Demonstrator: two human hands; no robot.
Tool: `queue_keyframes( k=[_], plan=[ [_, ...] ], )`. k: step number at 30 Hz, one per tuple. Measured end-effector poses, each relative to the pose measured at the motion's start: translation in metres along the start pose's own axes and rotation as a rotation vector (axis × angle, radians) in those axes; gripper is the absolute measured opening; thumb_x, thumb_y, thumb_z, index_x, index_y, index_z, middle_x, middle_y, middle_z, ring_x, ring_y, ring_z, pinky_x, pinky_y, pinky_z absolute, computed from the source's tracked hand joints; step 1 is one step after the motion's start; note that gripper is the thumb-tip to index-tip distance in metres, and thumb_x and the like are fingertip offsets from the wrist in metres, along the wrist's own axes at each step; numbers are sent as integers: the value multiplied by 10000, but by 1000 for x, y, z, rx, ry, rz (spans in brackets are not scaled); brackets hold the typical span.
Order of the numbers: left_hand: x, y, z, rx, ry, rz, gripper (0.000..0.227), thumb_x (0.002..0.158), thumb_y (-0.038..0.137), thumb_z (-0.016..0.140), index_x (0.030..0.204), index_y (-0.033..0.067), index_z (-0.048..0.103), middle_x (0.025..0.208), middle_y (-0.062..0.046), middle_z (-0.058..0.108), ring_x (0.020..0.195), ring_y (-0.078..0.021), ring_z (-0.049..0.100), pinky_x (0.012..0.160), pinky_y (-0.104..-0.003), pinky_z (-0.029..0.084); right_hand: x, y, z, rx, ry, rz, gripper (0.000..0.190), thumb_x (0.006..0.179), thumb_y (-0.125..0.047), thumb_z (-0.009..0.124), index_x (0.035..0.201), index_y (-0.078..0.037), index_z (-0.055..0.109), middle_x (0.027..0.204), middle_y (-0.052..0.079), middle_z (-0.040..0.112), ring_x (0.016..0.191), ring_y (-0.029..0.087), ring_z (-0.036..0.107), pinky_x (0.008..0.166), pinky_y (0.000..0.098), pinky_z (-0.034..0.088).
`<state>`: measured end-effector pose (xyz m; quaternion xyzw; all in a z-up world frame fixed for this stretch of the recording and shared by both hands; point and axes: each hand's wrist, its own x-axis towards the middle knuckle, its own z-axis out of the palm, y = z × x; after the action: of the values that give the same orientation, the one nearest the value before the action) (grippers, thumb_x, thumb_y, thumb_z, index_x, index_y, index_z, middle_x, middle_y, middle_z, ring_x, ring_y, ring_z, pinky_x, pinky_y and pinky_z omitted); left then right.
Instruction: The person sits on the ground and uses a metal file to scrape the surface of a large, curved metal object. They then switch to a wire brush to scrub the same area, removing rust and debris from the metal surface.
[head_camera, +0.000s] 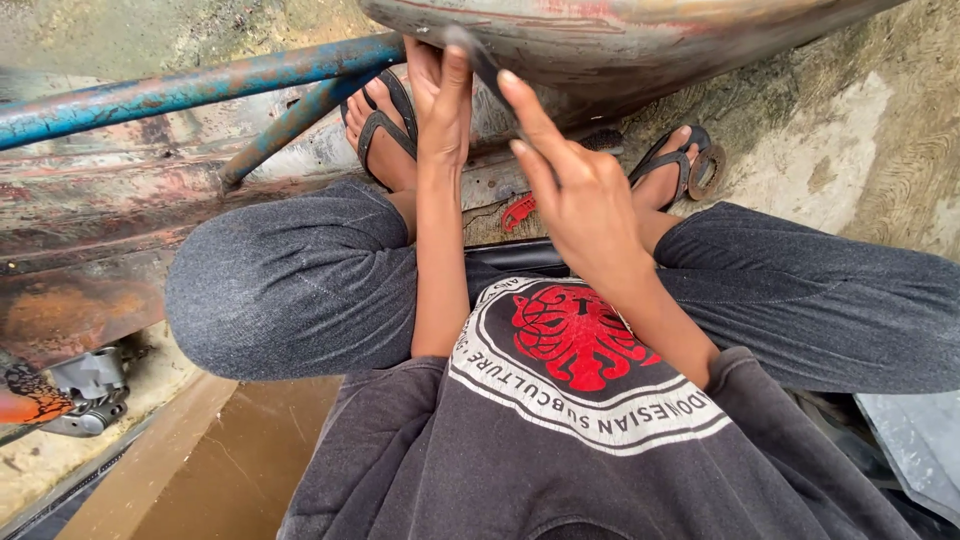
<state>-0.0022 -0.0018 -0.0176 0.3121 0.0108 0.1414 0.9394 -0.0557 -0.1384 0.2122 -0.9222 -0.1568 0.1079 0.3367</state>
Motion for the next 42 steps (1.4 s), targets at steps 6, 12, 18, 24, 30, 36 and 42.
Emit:
queue_keyframes(
  k=[6,12,18,24,30,36,42],
  plan=[
    [-4,2,2,145,97,-82,1001,968,258,915,1687,151,227,1664,-140,446,1570,-266,421,1349,-398,303,-7,5,-5,38,-32,100,505,1186,-177,529,1643,-290,345,734,84,534,635,214,448,767,308,439],
    [0,4,3,15,-19,-7,719,1098,218,802,1649,171,343,1625,-121,498,1525,-269,479,1308,-413,358,-2,7,-3,102,-45,41,500,1185,-159,524,1641,-261,346,788,79,520,684,224,280,797,199,389],
    [-3,0,1,156,54,-44,902,988,213,908,1650,153,299,1613,-133,501,1521,-271,483,1304,-392,361,-4,-2,-12,140,-48,134,485,1163,-170,519,1619,-249,375,879,52,597,707,196,242,827,160,307],
    [-2,1,6,151,168,-96,1014,923,374,915,1663,149,259,1644,-148,455,1537,-277,444,1319,-419,331,3,-5,-13,197,-64,38,483,1160,-159,496,1615,-205,339,1621,63,498,1438,270,576,1063,331,457],
    [-2,-4,3,7,53,5,728,1073,251,820,1632,147,366,1592,-113,528,1490,-252,503,1276,-390,371,5,-2,-6,147,-15,-1,488,1178,-147,515,1619,-245,331,1354,104,750,724,168,337,864,168,365],
    [-1,12,19,245,37,-33,885,942,296,934,1597,170,353,1523,-113,569,1433,-268,562,1252,-394,424,-11,9,-9,91,-2,55,486,1183,-142,527,1634,-213,361,954,56,652,739,189,257,814,185,380],
    [0,0,6,61,28,5,713,1058,278,837,1608,162,397,1539,-111,566,1444,-270,537,1238,-436,410,1,-1,-2,120,-9,10,494,1191,-151,506,1634,-244,310,1580,85,600,850,139,610,969,231,471]
  ],
)
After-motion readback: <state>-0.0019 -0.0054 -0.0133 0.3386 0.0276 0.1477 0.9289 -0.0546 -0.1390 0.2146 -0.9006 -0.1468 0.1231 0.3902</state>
